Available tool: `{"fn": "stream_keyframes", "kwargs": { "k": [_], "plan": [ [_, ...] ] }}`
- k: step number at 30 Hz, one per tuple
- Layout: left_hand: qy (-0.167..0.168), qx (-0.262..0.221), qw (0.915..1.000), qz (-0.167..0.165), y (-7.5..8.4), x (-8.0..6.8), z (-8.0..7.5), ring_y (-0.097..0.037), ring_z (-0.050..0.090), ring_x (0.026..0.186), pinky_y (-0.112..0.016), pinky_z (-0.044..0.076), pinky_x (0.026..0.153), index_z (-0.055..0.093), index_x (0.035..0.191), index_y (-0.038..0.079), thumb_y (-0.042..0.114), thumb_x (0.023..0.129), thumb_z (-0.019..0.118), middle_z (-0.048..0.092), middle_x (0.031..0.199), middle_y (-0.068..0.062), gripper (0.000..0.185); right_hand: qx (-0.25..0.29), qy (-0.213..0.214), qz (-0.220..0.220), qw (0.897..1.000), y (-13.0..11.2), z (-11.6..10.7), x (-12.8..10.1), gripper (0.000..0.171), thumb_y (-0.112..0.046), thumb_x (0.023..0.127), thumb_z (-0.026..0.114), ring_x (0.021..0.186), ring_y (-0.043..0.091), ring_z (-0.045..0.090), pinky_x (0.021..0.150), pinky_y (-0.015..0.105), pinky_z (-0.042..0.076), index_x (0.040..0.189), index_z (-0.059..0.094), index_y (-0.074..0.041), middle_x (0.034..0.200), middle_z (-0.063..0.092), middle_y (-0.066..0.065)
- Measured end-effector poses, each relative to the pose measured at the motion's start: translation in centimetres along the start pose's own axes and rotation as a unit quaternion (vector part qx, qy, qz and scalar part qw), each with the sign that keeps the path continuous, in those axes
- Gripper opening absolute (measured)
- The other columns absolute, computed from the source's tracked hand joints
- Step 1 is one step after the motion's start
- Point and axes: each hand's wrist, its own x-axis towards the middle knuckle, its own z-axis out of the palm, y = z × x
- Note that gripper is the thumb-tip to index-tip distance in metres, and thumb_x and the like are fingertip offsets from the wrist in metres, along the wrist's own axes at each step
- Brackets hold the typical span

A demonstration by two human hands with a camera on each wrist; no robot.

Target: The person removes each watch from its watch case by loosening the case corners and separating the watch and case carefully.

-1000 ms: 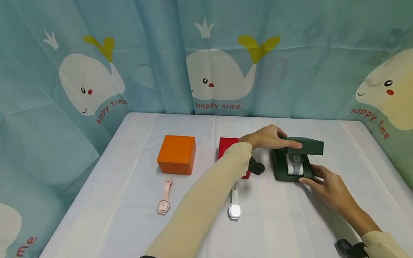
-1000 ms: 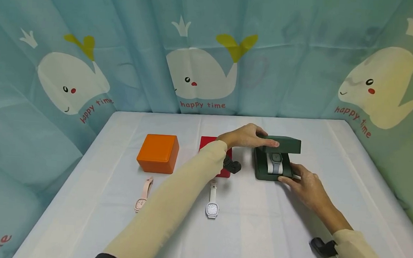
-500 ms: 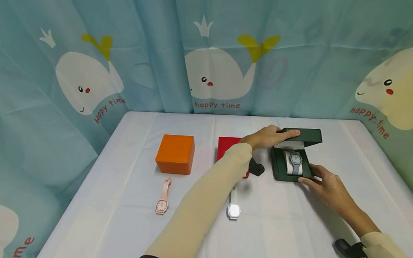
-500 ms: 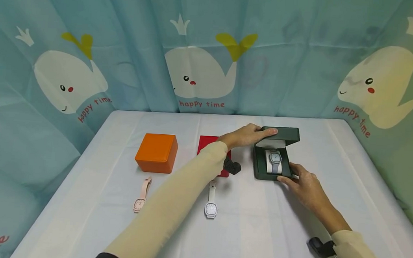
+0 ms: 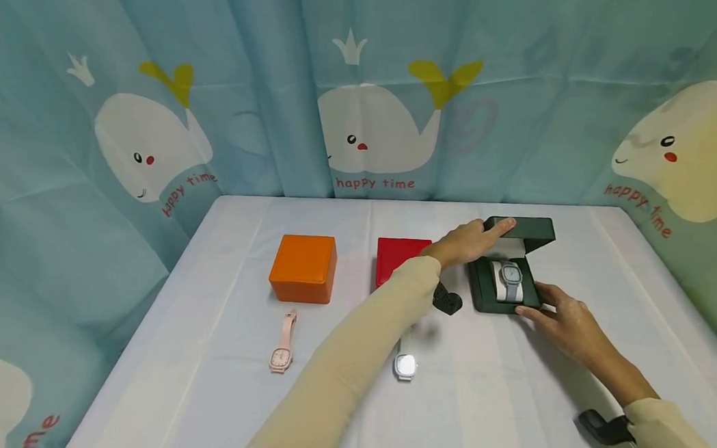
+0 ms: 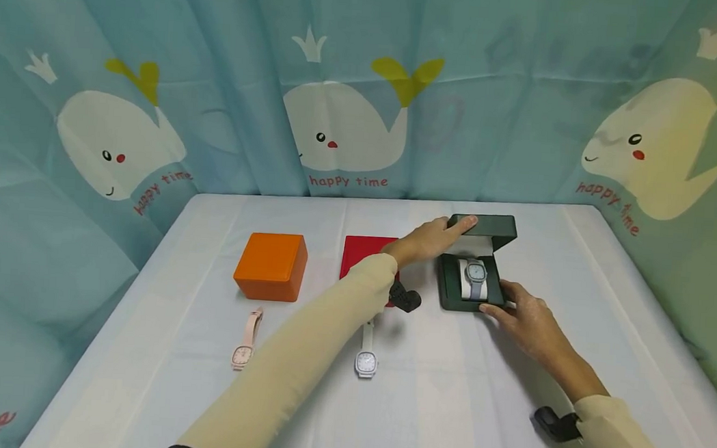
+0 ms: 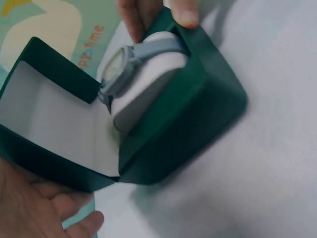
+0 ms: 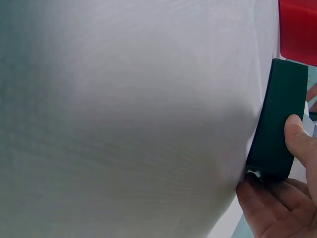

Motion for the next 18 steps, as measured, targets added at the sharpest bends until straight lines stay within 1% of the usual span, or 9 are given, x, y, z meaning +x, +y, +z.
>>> {"fn": "stream_keyframes", "kwargs": {
  "k": [3,6,9,11,15,18],
  "plan": [
    [0.015,-0.008,0.9996,-0.022,0.4,0.3,0.1,-0.019,0.049,0.134,-0.044,0.040,0.107,0.043,0.155,0.013,0.081,0.094,0.029,0.052,0.148,0.002,0.092,0.000,0.000,0.001,1.000,-0.1,-0.1,0.0,0.065,-0.019,0.095,0.076,0.107,0.056,0.061,0.079,0.052,0.055,0.136,0.045,0.020,0.126,0.054,0.043],
    [0.022,-0.028,0.9987,-0.038,0.5,0.8,0.2,-0.021,0.050,0.133,-0.045,0.041,0.107,0.045,0.154,0.012,0.080,0.095,0.029,0.053,0.147,0.001,0.091,0.005,0.003,-0.002,1.000,0.0,0.0,-0.1,0.064,-0.018,0.095,0.075,0.106,0.056,0.061,0.079,0.051,0.055,0.136,0.045,0.020,0.126,0.054,0.044],
    [0.022,-0.068,0.9966,-0.042,0.7,1.3,0.2,-0.022,0.049,0.134,-0.043,0.040,0.107,0.047,0.152,0.008,0.076,0.097,0.032,0.052,0.147,-0.002,0.089,0.006,0.005,-0.004,1.000,0.1,-0.1,-0.1,0.064,-0.019,0.096,0.074,0.105,0.055,0.062,0.079,0.051,0.055,0.137,0.045,0.020,0.126,0.054,0.044],
    [0.015,-0.095,0.9943,-0.044,0.8,1.5,0.1,-0.023,0.047,0.136,-0.041,0.039,0.109,0.046,0.152,0.006,0.074,0.098,0.034,0.050,0.150,-0.004,0.088,0.004,0.008,-0.003,1.000,0.2,0.0,-0.1,0.064,-0.019,0.095,0.075,0.105,0.055,0.062,0.079,0.051,0.055,0.137,0.045,0.019,0.126,0.054,0.043],
    [-0.003,-0.140,0.9874,-0.073,1.1,1.6,-0.3,-0.022,0.038,0.143,-0.041,0.033,0.113,0.039,0.157,0.009,0.073,0.097,0.039,0.041,0.157,-0.004,0.088,0.009,0.006,0.000,1.000,0.1,-0.1,0.0,0.063,-0.017,0.094,0.076,0.105,0.055,0.063,0.078,0.051,0.055,0.136,0.046,0.019,0.126,0.055,0.043],
    [-0.017,-0.185,0.9778,-0.097,1.3,1.5,-0.5,-0.021,0.032,0.146,-0.045,0.028,0.116,0.035,0.160,0.015,0.074,0.094,0.044,0.037,0.159,0.000,0.089,0.018,0.002,0.000,1.000,0.1,-0.2,0.0,0.063,-0.017,0.094,0.076,0.105,0.055,0.062,0.078,0.050,0.056,0.137,0.045,0.019,0.127,0.054,0.043]
  ]
}}
